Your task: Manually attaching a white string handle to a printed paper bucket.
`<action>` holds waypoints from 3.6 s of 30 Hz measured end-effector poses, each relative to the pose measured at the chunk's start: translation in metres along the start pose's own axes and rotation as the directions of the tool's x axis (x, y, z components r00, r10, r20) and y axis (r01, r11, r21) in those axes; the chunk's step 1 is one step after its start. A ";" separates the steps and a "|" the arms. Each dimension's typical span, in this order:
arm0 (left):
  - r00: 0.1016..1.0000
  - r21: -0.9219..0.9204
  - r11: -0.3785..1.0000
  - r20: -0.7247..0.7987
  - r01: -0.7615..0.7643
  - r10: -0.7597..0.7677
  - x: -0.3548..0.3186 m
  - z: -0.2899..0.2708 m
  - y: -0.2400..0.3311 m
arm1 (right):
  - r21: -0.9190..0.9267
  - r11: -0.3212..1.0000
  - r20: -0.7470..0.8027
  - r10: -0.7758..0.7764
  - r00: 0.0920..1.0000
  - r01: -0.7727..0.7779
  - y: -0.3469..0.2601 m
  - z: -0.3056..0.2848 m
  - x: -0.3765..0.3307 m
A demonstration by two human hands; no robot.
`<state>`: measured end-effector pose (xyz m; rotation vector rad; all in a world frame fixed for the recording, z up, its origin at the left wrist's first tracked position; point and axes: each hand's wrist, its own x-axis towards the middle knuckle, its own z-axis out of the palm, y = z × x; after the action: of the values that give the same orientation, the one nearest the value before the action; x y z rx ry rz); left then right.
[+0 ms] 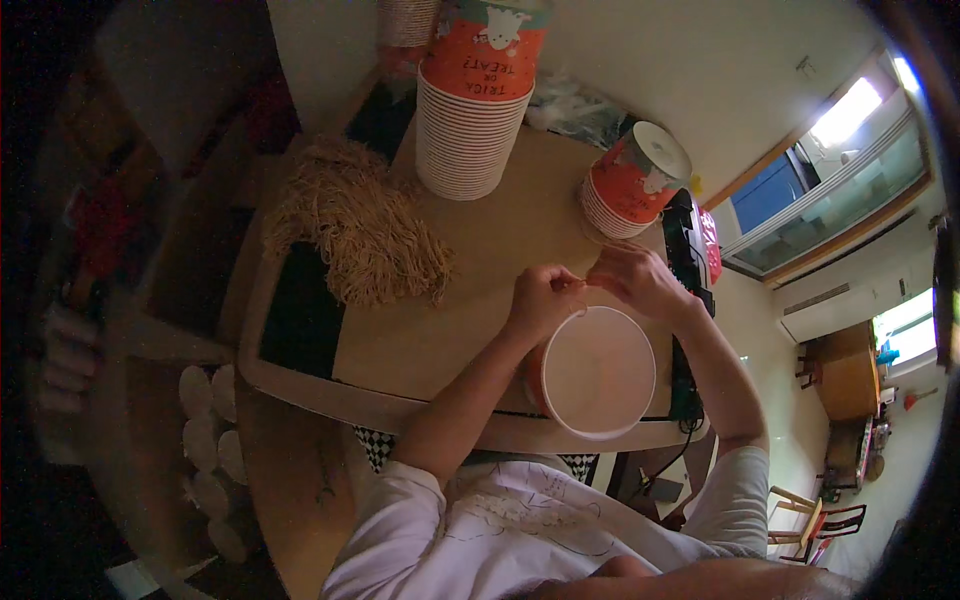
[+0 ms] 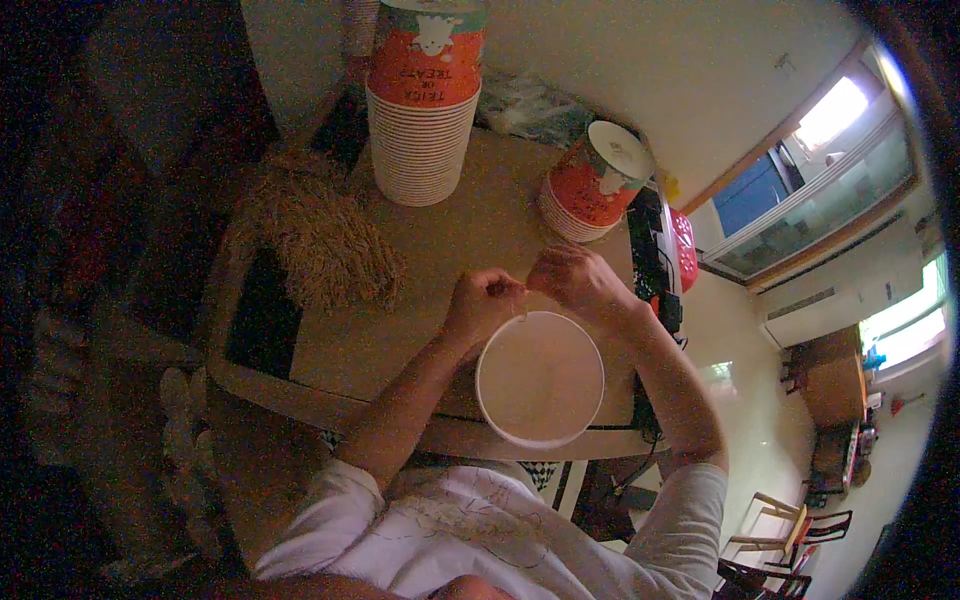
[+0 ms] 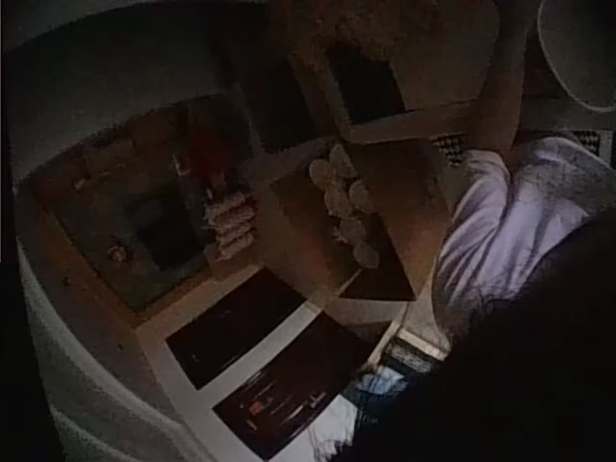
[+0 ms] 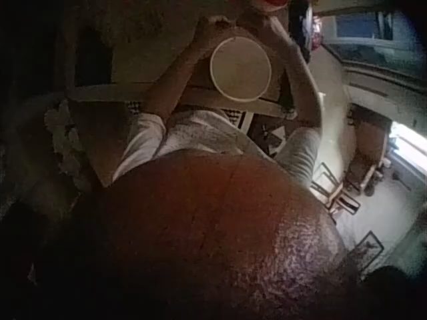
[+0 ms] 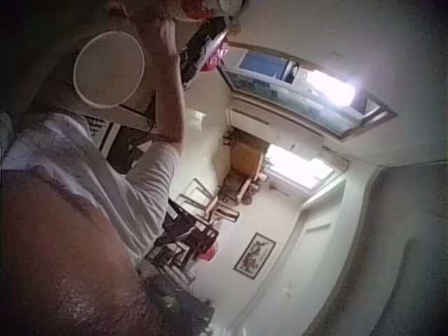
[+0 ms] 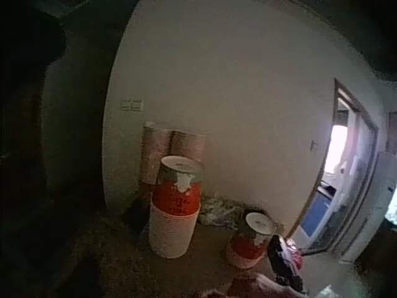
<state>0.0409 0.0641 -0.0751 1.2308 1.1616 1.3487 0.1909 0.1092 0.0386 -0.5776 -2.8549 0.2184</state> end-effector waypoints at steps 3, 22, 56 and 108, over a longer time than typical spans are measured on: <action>1.000 0.043 0.999 0.007 0.000 -0.001 -0.001 0.001 0.009 | 0.086 0.996 -0.031 0.025 0.999 -0.022 0.006 0.007 -0.005; 0.997 0.011 0.998 -0.056 -0.054 0.055 0.002 0.004 -0.005 | 0.278 0.897 -0.053 0.372 0.927 -0.344 0.009 0.019 -0.009; 0.999 0.018 1.000 0.049 -0.007 0.006 0.001 -0.002 0.006 | 0.071 0.997 -0.008 0.020 1.000 -0.019 0.007 0.008 -0.006; 0.986 -0.060 0.984 -0.025 -0.167 0.166 -0.011 -0.001 -0.021 | 0.489 0.726 -0.076 0.587 0.806 -0.483 -0.022 0.056 -0.017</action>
<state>0.0415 0.0553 -0.0972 1.2953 1.0414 1.5127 0.1851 0.0768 -0.0144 -1.2244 -2.2195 0.8261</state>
